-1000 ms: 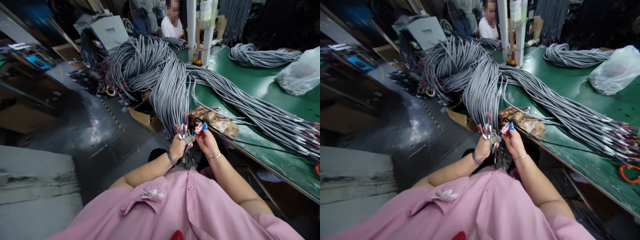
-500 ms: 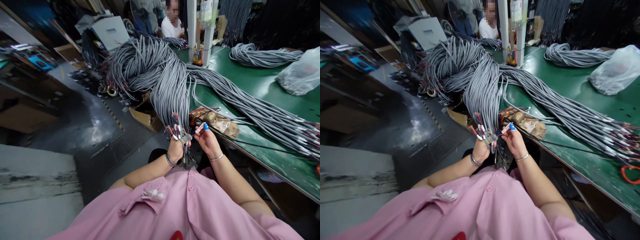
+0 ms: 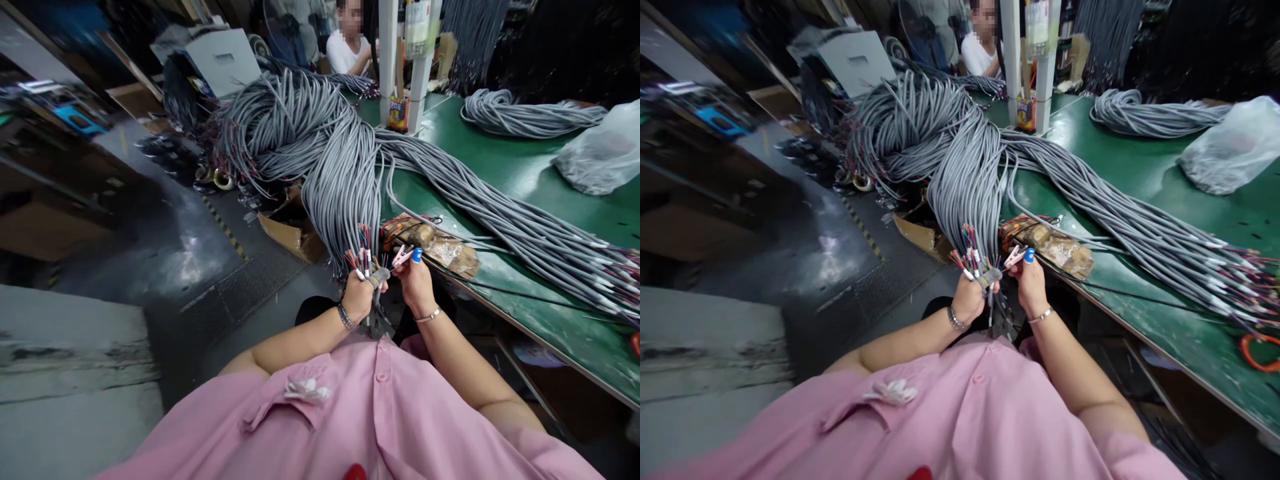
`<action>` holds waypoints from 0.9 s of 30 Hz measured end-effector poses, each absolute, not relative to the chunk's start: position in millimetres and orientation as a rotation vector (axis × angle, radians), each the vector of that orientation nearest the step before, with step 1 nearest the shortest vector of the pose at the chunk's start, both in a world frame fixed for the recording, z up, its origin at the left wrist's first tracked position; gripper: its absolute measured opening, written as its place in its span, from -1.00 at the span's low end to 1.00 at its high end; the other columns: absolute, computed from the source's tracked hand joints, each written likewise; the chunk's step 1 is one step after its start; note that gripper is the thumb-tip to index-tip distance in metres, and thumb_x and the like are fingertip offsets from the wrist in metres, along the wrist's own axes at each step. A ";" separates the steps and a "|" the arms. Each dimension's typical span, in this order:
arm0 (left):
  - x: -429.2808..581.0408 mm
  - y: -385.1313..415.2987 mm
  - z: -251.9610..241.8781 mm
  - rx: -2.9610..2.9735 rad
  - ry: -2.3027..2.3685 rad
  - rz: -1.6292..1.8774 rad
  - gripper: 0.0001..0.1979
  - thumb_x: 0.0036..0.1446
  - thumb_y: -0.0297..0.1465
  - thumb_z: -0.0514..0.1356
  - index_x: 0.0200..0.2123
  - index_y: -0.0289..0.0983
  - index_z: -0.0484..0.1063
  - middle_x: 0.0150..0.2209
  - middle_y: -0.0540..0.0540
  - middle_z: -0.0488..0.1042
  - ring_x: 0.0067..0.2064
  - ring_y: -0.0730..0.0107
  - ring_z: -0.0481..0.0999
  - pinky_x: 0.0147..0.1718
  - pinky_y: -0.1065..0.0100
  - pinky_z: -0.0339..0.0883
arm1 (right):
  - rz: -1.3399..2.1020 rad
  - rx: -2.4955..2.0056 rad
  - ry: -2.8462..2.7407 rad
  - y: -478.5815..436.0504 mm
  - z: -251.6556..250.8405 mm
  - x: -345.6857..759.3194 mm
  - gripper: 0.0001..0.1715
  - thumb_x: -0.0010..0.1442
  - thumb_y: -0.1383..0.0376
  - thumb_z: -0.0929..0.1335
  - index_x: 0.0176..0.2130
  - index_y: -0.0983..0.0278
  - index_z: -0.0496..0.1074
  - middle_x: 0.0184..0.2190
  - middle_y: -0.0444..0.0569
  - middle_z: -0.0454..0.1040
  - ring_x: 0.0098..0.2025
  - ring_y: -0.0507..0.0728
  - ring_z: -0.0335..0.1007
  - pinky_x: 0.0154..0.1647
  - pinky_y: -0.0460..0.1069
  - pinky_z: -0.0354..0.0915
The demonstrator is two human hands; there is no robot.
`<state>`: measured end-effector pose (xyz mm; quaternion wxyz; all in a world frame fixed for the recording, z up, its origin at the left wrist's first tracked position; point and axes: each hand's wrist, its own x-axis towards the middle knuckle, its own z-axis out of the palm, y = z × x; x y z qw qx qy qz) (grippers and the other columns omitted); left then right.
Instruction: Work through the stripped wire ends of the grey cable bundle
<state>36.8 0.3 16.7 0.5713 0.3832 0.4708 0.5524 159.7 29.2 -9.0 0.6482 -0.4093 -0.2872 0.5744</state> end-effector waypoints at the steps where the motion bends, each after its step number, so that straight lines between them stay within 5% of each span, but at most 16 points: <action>1: 37.1 0.6 15.8 0.911 1.100 1.296 -0.65 -0.06 -0.20 0.33 -0.65 -0.33 0.38 -0.69 -0.01 0.37 -0.66 0.55 0.30 -0.64 0.46 0.15 | 1.381 -0.865 -0.599 30.4 -9.2 159.3 -0.44 0.09 -0.20 0.33 -0.36 0.24 0.45 -0.49 -0.14 0.46 -0.50 -0.01 0.30 -0.46 -0.09 0.30; 9: 35.4 1.1 9.4 0.946 1.130 1.276 -0.66 -0.03 -0.21 0.32 -0.63 -0.33 0.40 -0.67 -0.02 0.39 -0.63 0.52 0.34 -0.60 0.45 0.19 | 1.498 -0.714 -0.353 35.5 -4.4 154.6 -0.60 0.04 -0.04 0.46 -0.35 0.22 0.46 -0.45 -0.15 0.49 -0.46 -0.01 0.36 -0.43 -0.09 0.35; 19: 18.0 -7.4 5.3 1.098 1.155 1.206 -0.64 0.00 -0.16 0.30 -0.62 -0.32 0.40 -0.67 -0.02 0.38 -0.62 0.51 0.34 -0.58 0.43 0.21 | 1.840 -0.825 -0.642 18.3 -4.8 182.2 -0.39 -0.02 -0.22 0.39 -0.36 0.27 0.47 -0.44 -0.04 0.50 -0.48 0.03 0.40 -0.39 0.00 0.43; 27: 7.6 -11.3 13.9 1.440 1.045 1.052 -0.76 0.00 -0.28 0.32 -0.53 -0.32 0.45 -0.57 -0.02 0.45 -0.51 0.46 0.41 -0.46 0.42 0.29 | 1.614 -1.045 -1.199 3.7 17.8 189.9 -0.65 -0.03 0.07 0.50 -0.42 0.30 0.48 -0.54 -0.15 0.45 -0.51 -0.02 0.33 -0.39 -0.08 0.30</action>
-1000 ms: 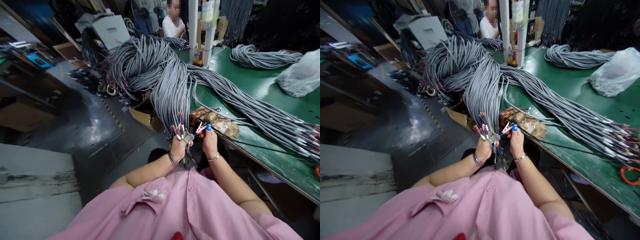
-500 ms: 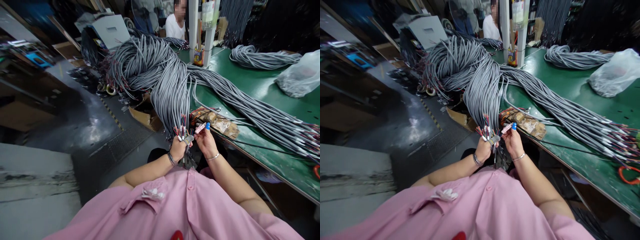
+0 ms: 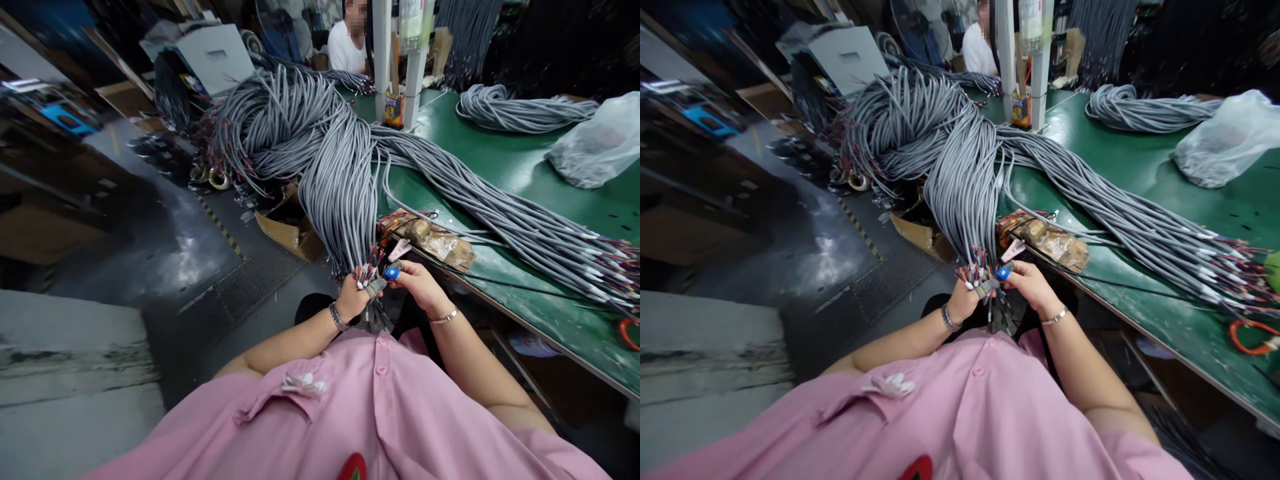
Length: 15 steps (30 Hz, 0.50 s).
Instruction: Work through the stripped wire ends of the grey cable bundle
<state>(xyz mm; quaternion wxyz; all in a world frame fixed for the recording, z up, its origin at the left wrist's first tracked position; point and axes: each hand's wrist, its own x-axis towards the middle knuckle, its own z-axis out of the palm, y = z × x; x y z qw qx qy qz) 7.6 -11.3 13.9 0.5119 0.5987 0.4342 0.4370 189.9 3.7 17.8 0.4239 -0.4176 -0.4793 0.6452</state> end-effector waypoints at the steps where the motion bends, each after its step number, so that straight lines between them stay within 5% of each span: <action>1: 7.0 -10.8 13.8 1.456 1.018 1.023 -0.78 -0.01 -0.29 0.32 -0.52 -0.33 0.45 -0.55 -0.02 0.46 -0.49 0.45 0.42 -0.44 0.42 0.30 | 1.536 -1.042 -1.269 1.7 18.8 187.2 -0.68 0.01 0.08 0.48 -0.42 0.29 0.48 -0.54 -0.16 0.44 -0.50 -0.01 0.32 -0.39 -0.07 0.29; 9: 0.1 -3.5 7.6 1.476 0.954 0.806 -0.89 -0.11 -0.44 0.31 -0.52 -0.35 0.45 -0.56 0.03 0.40 -0.52 0.51 0.33 -0.47 0.44 0.29 | 0.771 -1.084 -1.876 -19.9 29.6 179.9 -0.82 0.20 0.21 0.36 -0.36 0.21 0.53 -0.33 0.00 0.50 -0.24 0.14 0.42 -0.17 0.03 0.33; 15: 2.2 -7.3 13.6 1.195 0.992 1.034 -0.78 -0.04 -0.30 0.33 -0.51 -0.36 0.49 -0.59 -0.05 0.45 -0.56 0.47 0.38 -0.47 0.39 0.32 | 1.021 -1.154 -1.521 -29.7 14.0 183.6 -0.72 0.16 0.10 0.40 -0.19 0.21 0.47 -0.32 -0.03 0.50 -0.33 0.10 0.42 -0.27 0.01 0.37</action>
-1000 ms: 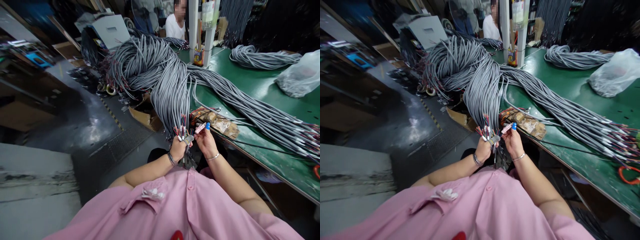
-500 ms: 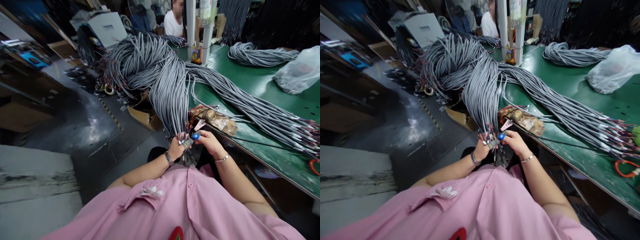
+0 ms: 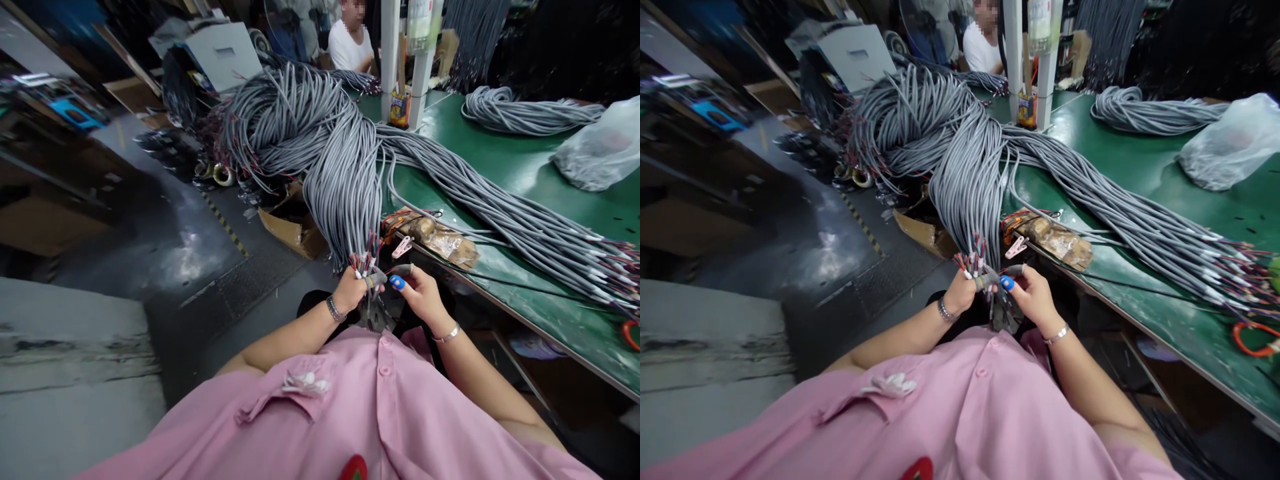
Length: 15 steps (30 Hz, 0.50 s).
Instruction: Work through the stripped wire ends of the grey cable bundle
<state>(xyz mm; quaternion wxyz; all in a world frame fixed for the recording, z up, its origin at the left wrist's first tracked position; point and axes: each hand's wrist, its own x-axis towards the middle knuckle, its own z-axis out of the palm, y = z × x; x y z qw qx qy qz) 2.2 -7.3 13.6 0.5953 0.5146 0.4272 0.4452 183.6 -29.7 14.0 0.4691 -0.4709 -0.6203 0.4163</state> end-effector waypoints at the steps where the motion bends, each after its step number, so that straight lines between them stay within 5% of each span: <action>1: 3.0 -8.2 14.4 1.171 0.996 1.055 -0.77 -0.03 -0.28 0.33 -0.51 -0.36 0.50 -0.59 -0.06 0.46 -0.57 0.47 0.38 -0.47 0.39 0.32 | 1.136 -1.143 -1.398 -30.4 10.0 181.7 -0.70 0.13 0.08 0.41 -0.21 0.22 0.45 -0.34 -0.06 0.49 -0.37 0.09 0.41 -0.32 0.00 0.38; 6: 5.4 -9.8 15.3 1.208 0.979 1.060 -0.73 -0.04 -0.24 0.34 -0.54 -0.36 0.52 -0.58 -0.08 0.48 -0.55 0.45 0.40 -0.46 0.39 0.31 | 1.372 -1.056 -1.043 -32.2 4.9 162.7 -0.70 0.08 0.07 0.44 -0.29 0.21 0.42 -0.47 -0.14 0.46 -0.49 0.03 0.35 -0.50 -0.07 0.29; 15: -7.0 -7.5 15.0 1.308 0.914 0.915 -0.76 -0.12 -0.29 0.39 -0.48 -0.35 0.49 -0.54 -0.03 0.49 -0.50 0.44 0.44 -0.43 0.39 0.36 | 1.505 -0.969 -1.214 -15.4 17.5 152.8 -0.72 0.07 0.08 0.45 -0.37 0.22 0.40 -0.50 -0.15 0.45 -0.56 0.03 0.36 -0.51 -0.03 0.32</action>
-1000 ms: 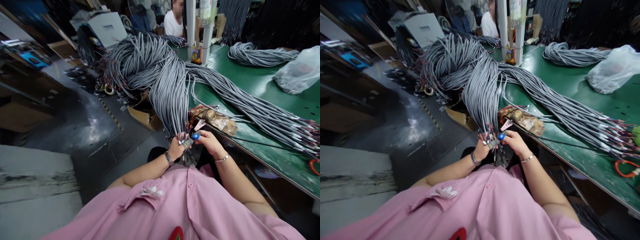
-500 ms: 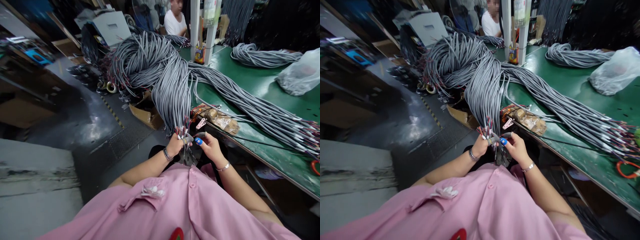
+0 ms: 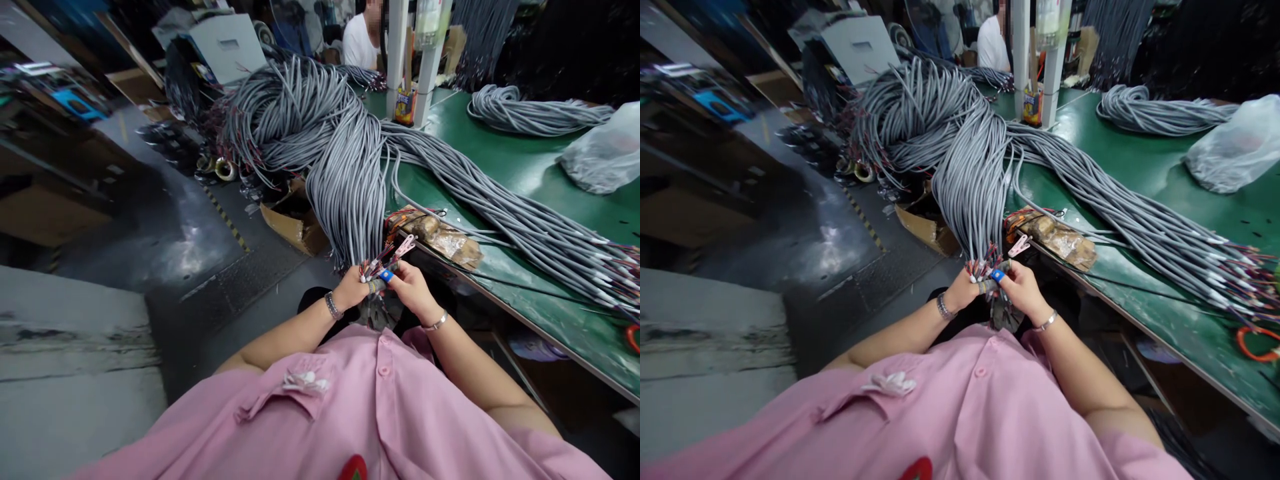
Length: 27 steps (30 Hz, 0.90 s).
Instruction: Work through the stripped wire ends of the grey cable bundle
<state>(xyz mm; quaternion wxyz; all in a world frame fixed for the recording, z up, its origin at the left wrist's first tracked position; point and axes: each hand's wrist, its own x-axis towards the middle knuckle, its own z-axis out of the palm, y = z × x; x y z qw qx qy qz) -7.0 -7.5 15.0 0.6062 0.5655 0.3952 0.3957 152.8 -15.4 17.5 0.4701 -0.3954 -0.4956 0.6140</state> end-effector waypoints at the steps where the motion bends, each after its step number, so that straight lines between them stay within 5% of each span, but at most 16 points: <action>1: -7.3 -7.7 14.5 1.269 0.912 0.941 -0.76 -0.12 -0.29 0.40 -0.47 -0.35 0.49 -0.54 -0.03 0.49 -0.51 0.44 0.44 -0.45 0.39 0.36 | 1.502 -0.971 -1.237 -13.4 18.4 152.5 -0.73 0.09 0.09 0.44 -0.36 0.22 0.40 -0.50 -0.15 0.45 -0.56 0.03 0.36 -0.51 -0.03 0.32; 18: -6.1 -4.7 9.0 1.009 1.013 1.157 -0.69 -0.10 -0.19 0.36 -0.55 -0.36 0.52 -0.62 -0.10 0.49 -0.58 0.42 0.43 -0.54 0.39 0.29 | 1.381 -1.050 -0.922 -16.4 6.7 136.2 -0.78 0.05 0.14 0.46 -0.35 0.22 0.48 -0.48 -0.15 0.43 -0.50 0.00 0.27 -0.43 -0.06 0.23; 27: -3.9 -3.6 10.3 1.155 0.962 1.001 -0.74 -0.14 -0.26 0.40 -0.52 -0.35 0.50 -0.59 -0.06 0.49 -0.56 0.44 0.43 -0.48 0.39 0.33 | 1.547 -0.992 -0.801 -10.6 9.4 134.2 -0.78 0.02 0.19 0.45 -0.44 0.23 0.37 -0.66 -0.23 0.32 -0.65 0.00 0.26 -0.59 -0.07 0.14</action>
